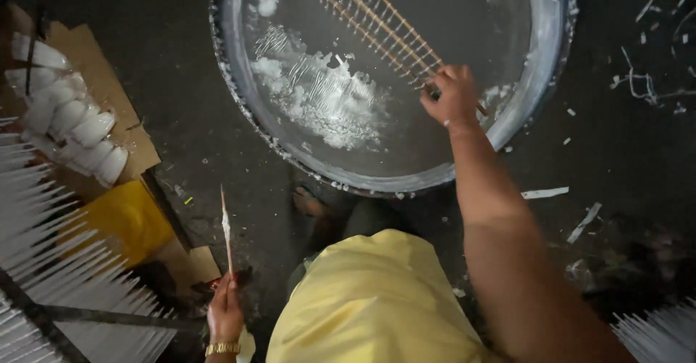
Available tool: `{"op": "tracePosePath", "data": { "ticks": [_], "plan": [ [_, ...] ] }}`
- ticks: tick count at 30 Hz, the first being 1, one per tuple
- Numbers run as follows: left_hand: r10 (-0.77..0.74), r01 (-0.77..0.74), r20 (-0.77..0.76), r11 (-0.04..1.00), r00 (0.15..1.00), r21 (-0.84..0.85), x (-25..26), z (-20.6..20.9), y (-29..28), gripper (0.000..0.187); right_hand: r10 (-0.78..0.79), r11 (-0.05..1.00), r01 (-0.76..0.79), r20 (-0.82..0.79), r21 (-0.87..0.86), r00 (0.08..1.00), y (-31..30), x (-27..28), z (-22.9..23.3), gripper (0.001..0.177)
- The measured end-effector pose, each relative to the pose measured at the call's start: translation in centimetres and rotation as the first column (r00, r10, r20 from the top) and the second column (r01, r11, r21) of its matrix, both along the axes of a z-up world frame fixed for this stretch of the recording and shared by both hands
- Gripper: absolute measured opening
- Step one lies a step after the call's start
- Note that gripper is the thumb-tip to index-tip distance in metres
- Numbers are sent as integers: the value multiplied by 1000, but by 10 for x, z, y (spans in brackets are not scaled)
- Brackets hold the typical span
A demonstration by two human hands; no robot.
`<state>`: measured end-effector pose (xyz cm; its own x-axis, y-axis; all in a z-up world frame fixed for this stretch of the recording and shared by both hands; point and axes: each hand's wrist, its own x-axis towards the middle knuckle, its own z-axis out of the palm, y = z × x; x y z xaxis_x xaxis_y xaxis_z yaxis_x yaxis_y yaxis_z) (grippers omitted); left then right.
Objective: Dipping frames of candle wicks into a vat of molten wax and hanging them on a rack to dry.
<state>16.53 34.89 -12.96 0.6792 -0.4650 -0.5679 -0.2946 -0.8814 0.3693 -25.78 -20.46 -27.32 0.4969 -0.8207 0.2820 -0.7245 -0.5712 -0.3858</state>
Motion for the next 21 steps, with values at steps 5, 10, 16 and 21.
{"op": "tracePosePath", "data": {
  "ticks": [5, 10, 16, 21],
  "plan": [
    [163, -156, -22, 968, 986, 197, 10, 23, 8, 45, -36, 996, 41, -59, 83, 998, 4, 3, -20, 19],
    [93, -94, 23, 994, 995, 50, 53, 2, 48, 40, 8, 999, -9, -49, -31, 999, 2, -3, 82, 6],
    [-8, -3, 138, 996, 990, 85, 109, -51, 81, 39, 123, 982, -126, -27, -143, 992, 2, -17, 226, 6],
    [174, -169, 122, 984, 977, -53, 102, -39, 59, 42, 84, 994, -90, -86, -70, 993, 1, -25, 289, 11]
  ]
}}
